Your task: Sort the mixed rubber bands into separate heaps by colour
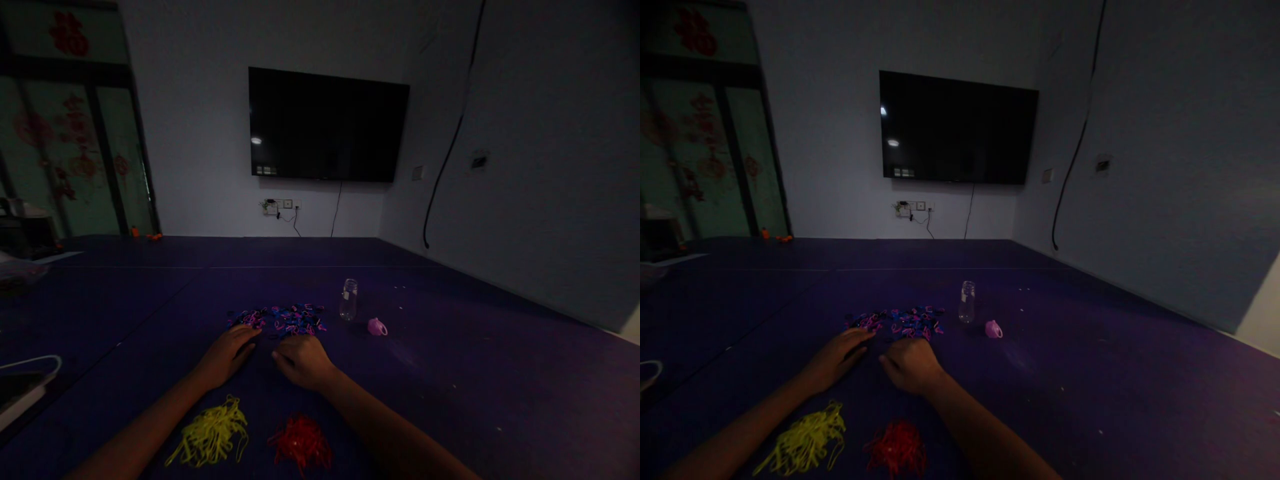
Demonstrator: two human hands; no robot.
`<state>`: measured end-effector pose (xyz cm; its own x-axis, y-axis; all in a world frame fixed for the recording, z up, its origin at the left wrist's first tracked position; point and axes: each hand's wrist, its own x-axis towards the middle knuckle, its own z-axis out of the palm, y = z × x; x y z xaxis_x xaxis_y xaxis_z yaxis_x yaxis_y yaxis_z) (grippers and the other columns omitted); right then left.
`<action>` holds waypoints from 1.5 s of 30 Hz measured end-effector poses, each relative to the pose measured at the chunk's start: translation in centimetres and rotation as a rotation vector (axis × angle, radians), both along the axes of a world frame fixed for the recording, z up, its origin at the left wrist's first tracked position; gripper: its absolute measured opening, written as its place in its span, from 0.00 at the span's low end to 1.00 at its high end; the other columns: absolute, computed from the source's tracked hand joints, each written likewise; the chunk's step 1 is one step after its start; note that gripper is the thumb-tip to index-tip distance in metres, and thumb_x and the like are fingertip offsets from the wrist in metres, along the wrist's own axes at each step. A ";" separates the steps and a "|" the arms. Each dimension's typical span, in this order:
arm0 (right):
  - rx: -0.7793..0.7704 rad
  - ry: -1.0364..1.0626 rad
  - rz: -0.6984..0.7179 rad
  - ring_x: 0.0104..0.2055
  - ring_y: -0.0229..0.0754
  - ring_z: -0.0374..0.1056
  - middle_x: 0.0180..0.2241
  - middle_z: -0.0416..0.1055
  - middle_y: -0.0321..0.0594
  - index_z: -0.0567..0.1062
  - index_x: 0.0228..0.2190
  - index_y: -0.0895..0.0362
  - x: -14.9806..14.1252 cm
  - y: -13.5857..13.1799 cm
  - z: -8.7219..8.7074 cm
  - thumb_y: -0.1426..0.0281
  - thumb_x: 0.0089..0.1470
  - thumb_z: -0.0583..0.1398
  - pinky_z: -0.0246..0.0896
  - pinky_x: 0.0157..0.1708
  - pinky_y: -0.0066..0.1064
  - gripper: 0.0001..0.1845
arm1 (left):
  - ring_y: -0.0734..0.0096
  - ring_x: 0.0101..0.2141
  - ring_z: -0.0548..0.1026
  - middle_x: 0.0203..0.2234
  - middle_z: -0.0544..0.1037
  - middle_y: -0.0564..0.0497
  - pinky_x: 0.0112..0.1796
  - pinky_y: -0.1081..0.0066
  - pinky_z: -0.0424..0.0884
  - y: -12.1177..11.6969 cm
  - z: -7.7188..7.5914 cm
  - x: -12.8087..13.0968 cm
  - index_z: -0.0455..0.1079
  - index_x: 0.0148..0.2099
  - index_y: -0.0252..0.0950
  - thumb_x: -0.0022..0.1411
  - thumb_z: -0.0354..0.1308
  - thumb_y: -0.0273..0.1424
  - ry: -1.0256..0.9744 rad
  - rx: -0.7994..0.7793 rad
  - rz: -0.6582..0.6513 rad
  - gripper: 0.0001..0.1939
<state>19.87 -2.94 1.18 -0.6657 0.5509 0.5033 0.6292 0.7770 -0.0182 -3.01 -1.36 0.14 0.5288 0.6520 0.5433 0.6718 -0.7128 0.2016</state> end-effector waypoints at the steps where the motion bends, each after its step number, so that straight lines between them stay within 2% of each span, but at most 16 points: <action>1: -0.010 0.068 -0.065 0.32 0.38 0.69 0.28 0.73 0.39 0.74 0.27 0.57 0.3 0.2 0.1 0.66 0.60 0.49 0.57 0.32 0.25 0.17 | 0.63 0.48 0.70 0.46 0.74 0.47 0.49 0.60 0.67 0.0 0.0 0.0 0.65 0.54 0.41 0.65 0.47 0.35 -0.001 0.001 0.002 0.17; 5: -0.050 0.360 -0.362 0.36 0.39 0.70 0.36 0.75 0.41 0.75 0.37 0.55 2.5 1.4 0.3 0.70 0.58 0.49 0.60 0.37 0.27 0.15 | 0.64 0.48 0.70 0.46 0.74 0.47 0.48 0.60 0.67 -0.1 0.0 0.1 0.66 0.53 0.40 0.65 0.46 0.33 0.010 0.014 0.011 0.16; 7: -0.051 0.411 -0.435 0.42 0.40 0.69 0.41 0.74 0.40 0.74 0.42 0.54 3.8 2.2 0.1 0.76 0.54 0.51 0.61 0.42 0.30 0.17 | 0.64 0.48 0.70 0.46 0.74 0.48 0.48 0.60 0.67 -0.1 0.0 0.1 0.66 0.53 0.41 0.65 0.46 0.32 0.020 0.024 0.024 0.16; 8: -0.050 0.411 -0.457 0.44 0.41 0.68 0.41 0.74 0.40 0.74 0.42 0.53 4.3 2.6 0.0 0.78 0.52 0.51 0.61 0.44 0.31 0.19 | 0.64 0.48 0.70 0.46 0.74 0.48 0.48 0.60 0.67 -0.1 0.0 0.0 0.66 0.53 0.41 0.65 0.46 0.32 0.024 0.027 0.031 0.16; 12: -0.089 0.370 -0.452 0.46 0.43 0.67 0.41 0.74 0.42 0.77 0.37 0.55 5.3 3.7 -0.5 0.81 0.49 0.51 0.60 0.47 0.33 0.20 | 0.64 0.48 0.70 0.46 0.74 0.48 0.48 0.60 0.67 -0.1 -0.1 0.0 0.66 0.53 0.41 0.65 0.46 0.34 0.029 0.020 0.041 0.16; 15: -0.128 0.305 -0.375 0.47 0.42 0.66 0.42 0.74 0.42 0.77 0.37 0.56 5.1 3.9 -0.5 0.82 0.47 0.51 0.59 0.48 0.33 0.21 | 0.65 0.47 0.70 0.45 0.74 0.48 0.48 0.61 0.68 -0.1 0.0 0.0 0.66 0.53 0.41 0.65 0.46 0.33 0.026 0.015 0.044 0.16; 19: -0.160 0.229 -0.298 0.47 0.43 0.66 0.43 0.73 0.41 0.78 0.33 0.55 4.7 3.9 -0.5 0.80 0.48 0.53 0.58 0.49 0.34 0.17 | 0.65 0.47 0.70 0.45 0.75 0.48 0.47 0.61 0.68 -0.1 0.1 0.1 0.66 0.52 0.41 0.65 0.46 0.33 0.029 0.006 0.040 0.16; 26: -0.189 0.162 -0.338 0.45 0.43 0.65 0.38 0.74 0.43 0.77 0.33 0.56 4.6 3.9 -0.8 0.78 0.50 0.52 0.56 0.48 0.33 0.15 | 0.65 0.48 0.70 0.46 0.75 0.48 0.49 0.62 0.67 -0.1 0.1 0.1 0.66 0.52 0.40 0.65 0.45 0.34 0.038 -0.010 0.053 0.16; 33: -0.218 0.083 -0.402 0.46 0.42 0.64 0.40 0.73 0.42 0.77 0.36 0.56 4.3 3.6 -0.4 0.77 0.49 0.53 0.54 0.47 0.30 0.15 | 0.66 0.47 0.70 0.46 0.75 0.48 0.48 0.63 0.67 -0.3 0.2 0.1 0.66 0.52 0.40 0.65 0.45 0.33 0.033 -0.017 0.066 0.16; 39: -0.222 0.080 -0.427 0.45 0.43 0.64 0.39 0.73 0.40 0.77 0.31 0.54 4.3 3.5 -0.2 0.71 0.53 0.54 0.54 0.44 0.31 0.10 | 0.66 0.47 0.70 0.46 0.75 0.48 0.48 0.62 0.67 -0.3 0.3 0.2 0.66 0.52 0.40 0.65 0.46 0.33 0.030 -0.038 0.059 0.16; 45: -0.215 0.103 -0.477 0.44 0.45 0.65 0.37 0.74 0.42 0.76 0.29 0.56 4.3 3.5 -0.1 0.71 0.52 0.56 0.54 0.42 0.32 0.08 | 0.66 0.47 0.70 0.45 0.75 0.48 0.48 0.63 0.67 -0.4 0.3 0.3 0.66 0.52 0.39 0.65 0.46 0.33 0.029 -0.045 0.057 0.16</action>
